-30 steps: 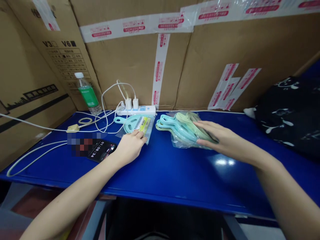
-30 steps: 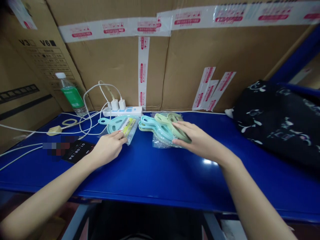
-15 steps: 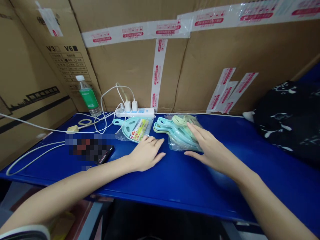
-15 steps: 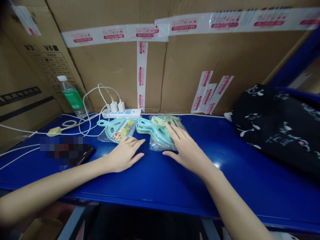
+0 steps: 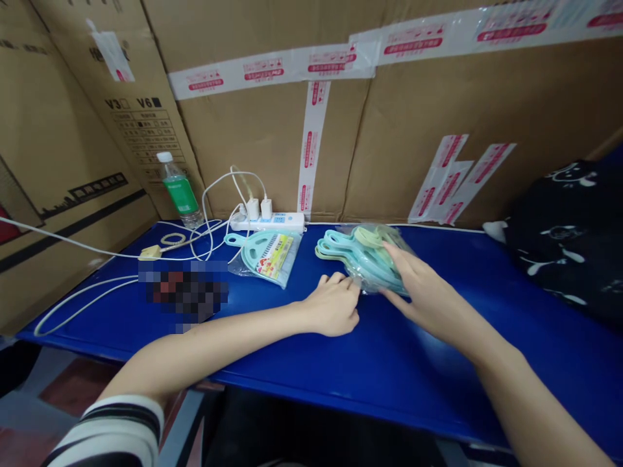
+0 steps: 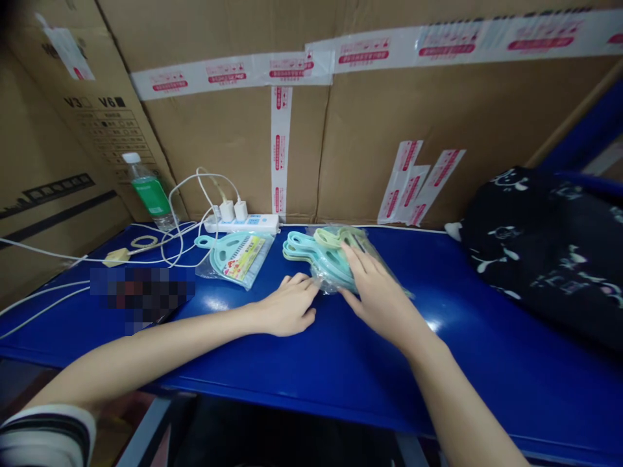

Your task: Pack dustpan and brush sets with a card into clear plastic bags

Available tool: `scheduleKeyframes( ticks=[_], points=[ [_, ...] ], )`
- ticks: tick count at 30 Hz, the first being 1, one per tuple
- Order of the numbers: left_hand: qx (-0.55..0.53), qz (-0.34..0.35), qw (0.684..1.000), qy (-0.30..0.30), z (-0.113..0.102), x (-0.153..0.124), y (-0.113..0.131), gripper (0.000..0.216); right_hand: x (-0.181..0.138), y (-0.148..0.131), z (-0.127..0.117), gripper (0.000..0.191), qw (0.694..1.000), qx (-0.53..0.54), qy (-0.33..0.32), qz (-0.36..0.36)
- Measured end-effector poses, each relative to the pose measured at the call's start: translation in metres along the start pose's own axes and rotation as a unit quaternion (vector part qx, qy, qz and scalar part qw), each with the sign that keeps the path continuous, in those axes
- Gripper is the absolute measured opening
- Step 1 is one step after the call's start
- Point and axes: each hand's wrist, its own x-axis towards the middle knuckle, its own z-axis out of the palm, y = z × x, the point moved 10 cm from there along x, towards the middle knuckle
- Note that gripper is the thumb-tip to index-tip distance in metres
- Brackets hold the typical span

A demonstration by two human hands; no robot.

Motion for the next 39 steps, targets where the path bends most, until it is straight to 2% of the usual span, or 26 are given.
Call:
scheduleKeyframes(
  ticks=[9, 15, 17, 18, 20, 22, 23, 25, 27, 28, 29, 31, 34, 39],
  points=[
    [0.016, 0.031, 0.999, -0.018, -0.007, 0.039, 0.023, 0.046, -0.005, 0.036, -0.011, 0.062, 0.990, -0.074, 0.016, 0.122],
    [0.020, 0.036, 0.999, -0.023, -0.010, 0.060, 0.033, 0.043, -0.016, 0.064, -0.005, 0.057, 0.971, -0.099, -0.032, 0.217],
    [0.018, 0.045, 0.999, -0.024, -0.011, 0.061, 0.034, 0.046, -0.021, 0.064, -0.004, 0.062, 0.970, -0.112, -0.019, 0.216],
    [0.018, 0.053, 0.998, -0.025, -0.012, 0.058, 0.033, 0.048, -0.023, 0.063, -0.009, 0.065, 0.967, -0.128, 0.012, 0.220],
    [0.028, 0.068, 0.997, -0.017, -0.017, 0.044, 0.028, 0.050, -0.024, 0.052, -0.017, 0.070, 0.965, -0.150, 0.070, 0.203],
    [0.081, 0.067, 0.994, 0.030, -0.030, 0.019, 0.013, 0.044, -0.020, 0.033, -0.023, 0.073, 0.968, -0.155, 0.102, 0.168],
    [0.113, 0.042, 0.991, 0.056, -0.037, 0.004, -0.002, 0.037, -0.016, 0.023, -0.024, 0.075, 0.971, -0.151, 0.107, 0.150],
    [0.174, -0.067, 0.978, 0.098, -0.048, -0.029, -0.044, 0.028, -0.009, 0.004, -0.024, 0.075, 0.980, -0.129, 0.101, 0.114],
    [0.226, -0.168, 0.952, 0.117, -0.052, -0.063, -0.085, 0.037, -0.003, -0.014, -0.020, 0.071, 0.989, -0.097, 0.088, 0.070],
    [0.242, -0.191, 0.945, 0.105, -0.048, -0.076, -0.101, 0.041, -0.001, -0.023, -0.016, 0.068, 0.993, -0.079, 0.079, 0.040],
    [0.253, -0.178, 0.947, 0.091, -0.041, -0.083, -0.109, 0.044, 0.000, -0.031, -0.012, 0.064, 0.996, -0.061, 0.069, 0.010],
    [0.265, -0.116, 0.953, 0.089, -0.027, -0.090, -0.111, 0.044, 0.000, -0.045, -0.002, 0.053, 0.997, -0.031, 0.047, -0.044],
    [0.301, -0.093, 0.939, 0.137, -0.019, -0.094, -0.112, 0.034, 0.001, -0.060, 0.009, 0.039, 0.995, 0.000, 0.021, -0.095],
    [0.297, -0.022, 0.937, 0.182, -0.014, -0.094, -0.089, 0.038, 0.019, -0.089, 0.020, 0.036, 0.988, 0.067, -0.057, -0.128]
  ],
)
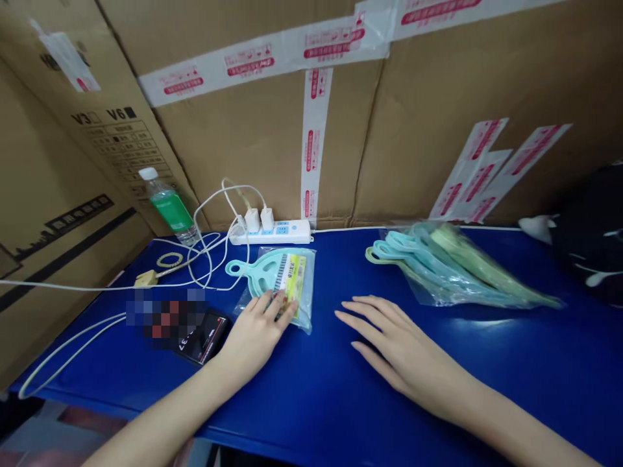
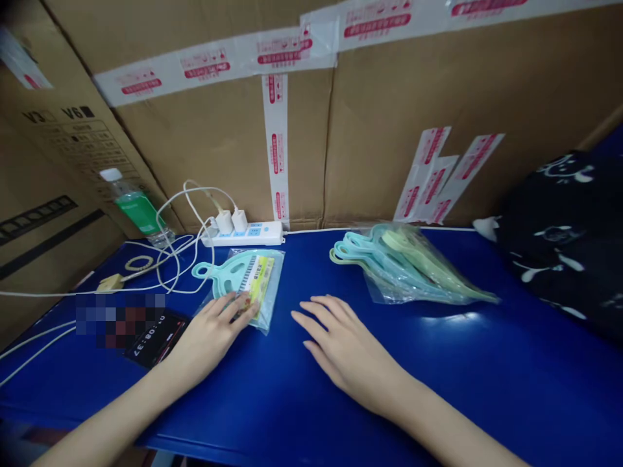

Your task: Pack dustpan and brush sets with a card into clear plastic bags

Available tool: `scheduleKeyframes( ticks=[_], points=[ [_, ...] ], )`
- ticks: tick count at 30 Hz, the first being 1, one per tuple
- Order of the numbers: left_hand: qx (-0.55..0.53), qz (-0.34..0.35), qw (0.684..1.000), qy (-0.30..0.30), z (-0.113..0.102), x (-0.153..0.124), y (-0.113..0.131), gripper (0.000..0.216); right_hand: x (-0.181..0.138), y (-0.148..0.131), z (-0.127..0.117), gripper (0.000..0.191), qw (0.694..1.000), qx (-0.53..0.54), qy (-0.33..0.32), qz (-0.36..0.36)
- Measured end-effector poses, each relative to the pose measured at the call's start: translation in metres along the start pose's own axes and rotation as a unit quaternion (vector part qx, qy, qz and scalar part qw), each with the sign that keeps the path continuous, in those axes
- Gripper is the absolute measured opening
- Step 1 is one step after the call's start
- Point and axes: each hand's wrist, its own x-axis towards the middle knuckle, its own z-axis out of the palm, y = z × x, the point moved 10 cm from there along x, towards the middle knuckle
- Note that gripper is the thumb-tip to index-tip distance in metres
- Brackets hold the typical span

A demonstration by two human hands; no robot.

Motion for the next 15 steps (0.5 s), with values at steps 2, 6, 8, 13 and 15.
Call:
scheduleKeyframes(
  ticks=[2, 6, 8, 13, 15],
  points=[
    [-0.027, 0.019, 0.999, 0.011, -0.005, 0.000, 0.008, 0.037, 0.015, -0.008, 0.004, 0.035, 0.999, 0.032, -0.026, 0.002],
    [-0.068, 0.051, 0.996, 0.027, -0.015, -0.002, 0.020, 0.033, 0.047, -0.011, 0.013, 0.030, 0.994, 0.086, -0.065, 0.018],
    [-0.088, 0.058, 0.994, 0.039, -0.020, -0.003, 0.024, 0.027, 0.059, -0.012, 0.021, 0.021, 0.987, 0.130, -0.093, 0.007],
    [-0.121, 0.088, 0.987, 0.062, -0.031, -0.003, 0.034, 0.027, 0.056, 0.000, 0.038, 0.027, 0.958, 0.241, -0.146, 0.052],
    [-0.129, 0.095, 0.985, 0.065, -0.033, -0.003, 0.035, 0.029, 0.041, 0.017, 0.038, 0.037, 0.948, 0.257, -0.147, 0.117]
  ],
)
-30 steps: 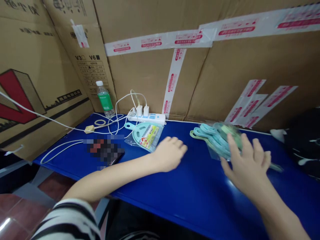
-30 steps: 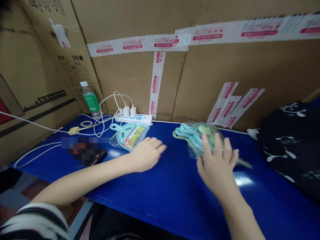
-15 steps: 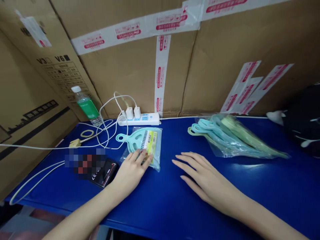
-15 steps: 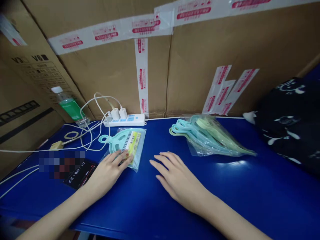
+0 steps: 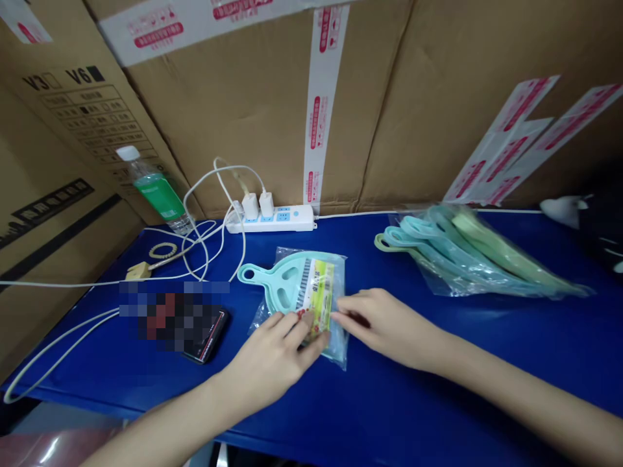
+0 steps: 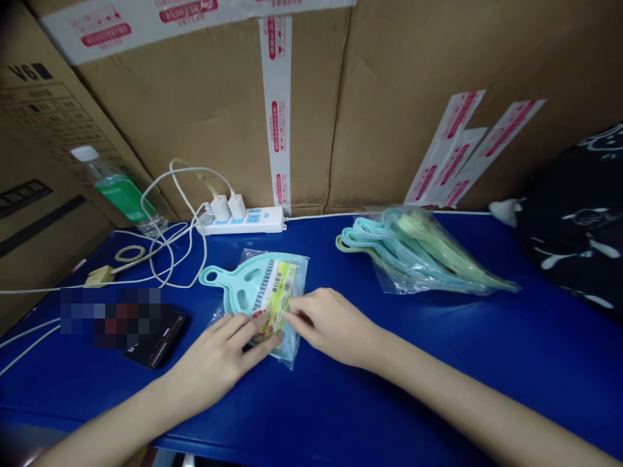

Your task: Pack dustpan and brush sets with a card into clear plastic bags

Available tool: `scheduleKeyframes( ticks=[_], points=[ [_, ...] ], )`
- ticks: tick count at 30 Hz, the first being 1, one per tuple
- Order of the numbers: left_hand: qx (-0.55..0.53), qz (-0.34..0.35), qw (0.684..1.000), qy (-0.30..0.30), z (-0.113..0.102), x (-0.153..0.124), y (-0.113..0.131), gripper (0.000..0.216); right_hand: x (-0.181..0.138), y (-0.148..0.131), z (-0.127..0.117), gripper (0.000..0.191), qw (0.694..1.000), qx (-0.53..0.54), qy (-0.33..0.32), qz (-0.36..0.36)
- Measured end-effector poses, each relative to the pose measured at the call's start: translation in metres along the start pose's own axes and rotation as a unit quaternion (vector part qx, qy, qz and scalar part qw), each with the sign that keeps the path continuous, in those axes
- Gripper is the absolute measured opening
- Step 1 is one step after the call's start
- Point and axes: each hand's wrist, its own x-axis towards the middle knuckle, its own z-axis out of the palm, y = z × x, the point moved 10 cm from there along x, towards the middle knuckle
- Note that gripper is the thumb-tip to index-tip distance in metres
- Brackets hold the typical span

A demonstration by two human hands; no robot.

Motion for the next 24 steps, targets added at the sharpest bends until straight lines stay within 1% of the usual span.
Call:
scheduleKeyframes(
  ticks=[2, 4, 5, 6, 7, 10, 11, 13, 16, 19, 21, 24],
  points=[
    [-0.010, 0.004, 1.000, 0.004, -0.001, 0.000, 0.000, 0.028, -0.016, 0.017, -0.002, 0.042, 0.998, 0.032, -0.017, 0.052],
    [-0.024, 0.011, 1.000, 0.008, -0.002, 0.000, 0.001, 0.026, -0.030, 0.029, -0.003, 0.044, 0.995, 0.042, -0.047, 0.080],
    [-0.033, 0.016, 0.999, 0.009, -0.002, -0.001, 0.002, 0.026, -0.035, 0.033, -0.005, 0.044, 0.994, 0.032, -0.048, 0.088],
    [-0.042, 0.021, 0.999, 0.010, -0.002, -0.001, 0.003, 0.026, -0.039, 0.035, -0.010, 0.043, 0.995, 0.014, -0.035, 0.092],
    [-0.050, 0.027, 0.998, 0.009, -0.001, 0.000, 0.004, 0.026, -0.040, 0.036, -0.017, 0.041, 0.996, -0.008, -0.008, 0.090],
    [-0.072, 0.047, 0.996, 0.003, -0.003, 0.003, 0.010, 0.027, -0.042, 0.025, -0.034, 0.019, 0.993, -0.068, 0.085, 0.048],
    [-0.078, 0.055, 0.995, 0.000, -0.004, 0.004, 0.013, 0.028, -0.042, 0.020, -0.034, 0.013, 0.992, -0.080, 0.095, 0.030],
    [-0.085, 0.069, 0.994, -0.011, -0.007, 0.009, 0.018, 0.028, -0.041, 0.016, -0.027, 0.008, 0.992, -0.091, 0.085, 0.016],
    [-0.082, 0.096, 0.992, -0.028, -0.008, 0.017, 0.024, 0.025, -0.040, 0.022, -0.018, 0.007, 0.995, -0.069, 0.065, 0.035],
    [-0.074, 0.126, 0.988, -0.040, -0.005, 0.020, 0.029, 0.019, -0.037, 0.026, -0.016, 0.009, 0.996, -0.033, 0.079, 0.039],
    [-0.072, 0.137, 0.988, -0.030, -0.003, 0.020, 0.029, 0.018, -0.036, 0.030, -0.015, 0.008, 0.995, -0.013, 0.086, 0.045],
    [-0.068, 0.126, 0.990, 0.009, -0.005, 0.016, 0.027, 0.019, -0.035, 0.036, -0.014, 0.004, 0.994, 0.010, 0.096, 0.053]
  ],
)
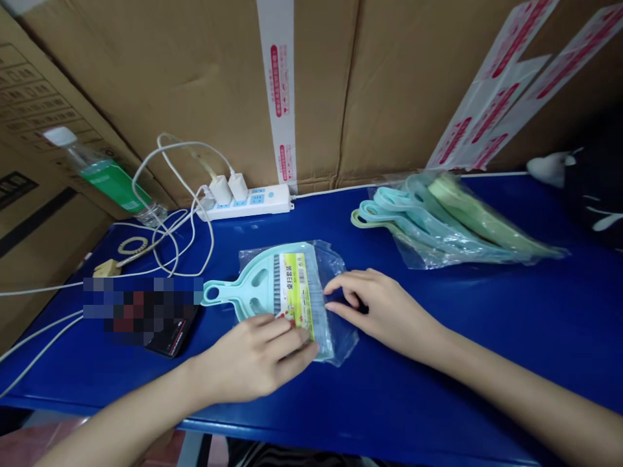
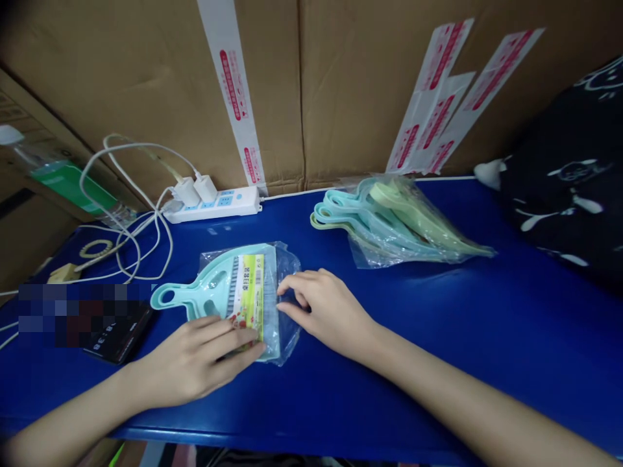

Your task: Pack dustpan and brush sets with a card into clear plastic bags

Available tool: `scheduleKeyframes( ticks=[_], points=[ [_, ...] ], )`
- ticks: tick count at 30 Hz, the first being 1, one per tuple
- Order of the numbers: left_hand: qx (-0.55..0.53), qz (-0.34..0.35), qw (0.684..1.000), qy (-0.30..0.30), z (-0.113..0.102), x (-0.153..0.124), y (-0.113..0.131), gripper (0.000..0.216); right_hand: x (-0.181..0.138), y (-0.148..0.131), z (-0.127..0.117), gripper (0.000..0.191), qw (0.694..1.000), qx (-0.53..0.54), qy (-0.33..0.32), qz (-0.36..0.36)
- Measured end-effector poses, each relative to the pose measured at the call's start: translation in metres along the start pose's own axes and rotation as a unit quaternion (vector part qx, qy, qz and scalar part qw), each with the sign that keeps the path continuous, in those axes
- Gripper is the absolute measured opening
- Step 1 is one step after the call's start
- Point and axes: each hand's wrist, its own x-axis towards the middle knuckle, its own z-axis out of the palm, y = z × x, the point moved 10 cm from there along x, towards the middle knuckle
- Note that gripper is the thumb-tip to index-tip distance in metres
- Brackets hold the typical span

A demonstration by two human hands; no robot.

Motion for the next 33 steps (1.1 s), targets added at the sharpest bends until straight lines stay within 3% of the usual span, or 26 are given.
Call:
scheduleKeyframes(
  ticks=[5, 10, 16, 21, 27, 33],
  points=[
    [0.009, -0.003, 0.999, 0.031, -0.005, -0.003, 0.002, 0.019, 0.000, -0.006, 0.000, 0.008, 0.999, 0.012, 0.015, -0.026],
    [0.014, 0.007, 1.000, 0.027, -0.005, -0.002, 0.002, 0.020, 0.000, -0.016, -0.003, 0.010, 0.998, 0.013, 0.037, -0.056],
    [0.033, 0.021, 0.999, 0.019, -0.003, -0.005, 0.005, 0.021, 0.000, -0.014, 0.001, 0.028, 0.999, 0.032, 0.013, -0.024],
    [0.019, 0.016, 0.999, 0.037, -0.007, -0.003, 0.005, 0.022, 0.002, -0.014, 0.001, 0.027, 1.000, 0.019, 0.016, 0.008],
    [0.011, 0.011, 0.999, 0.050, -0.010, -0.003, 0.004, 0.025, 0.000, -0.024, -0.003, 0.023, 0.999, -0.001, 0.043, -0.018],
    [0.020, 0.006, 0.997, 0.068, -0.014, -0.003, 0.005, 0.022, -0.002, -0.021, -0.013, 0.025, 0.993, 0.092, 0.059, -0.041]
  ],
)
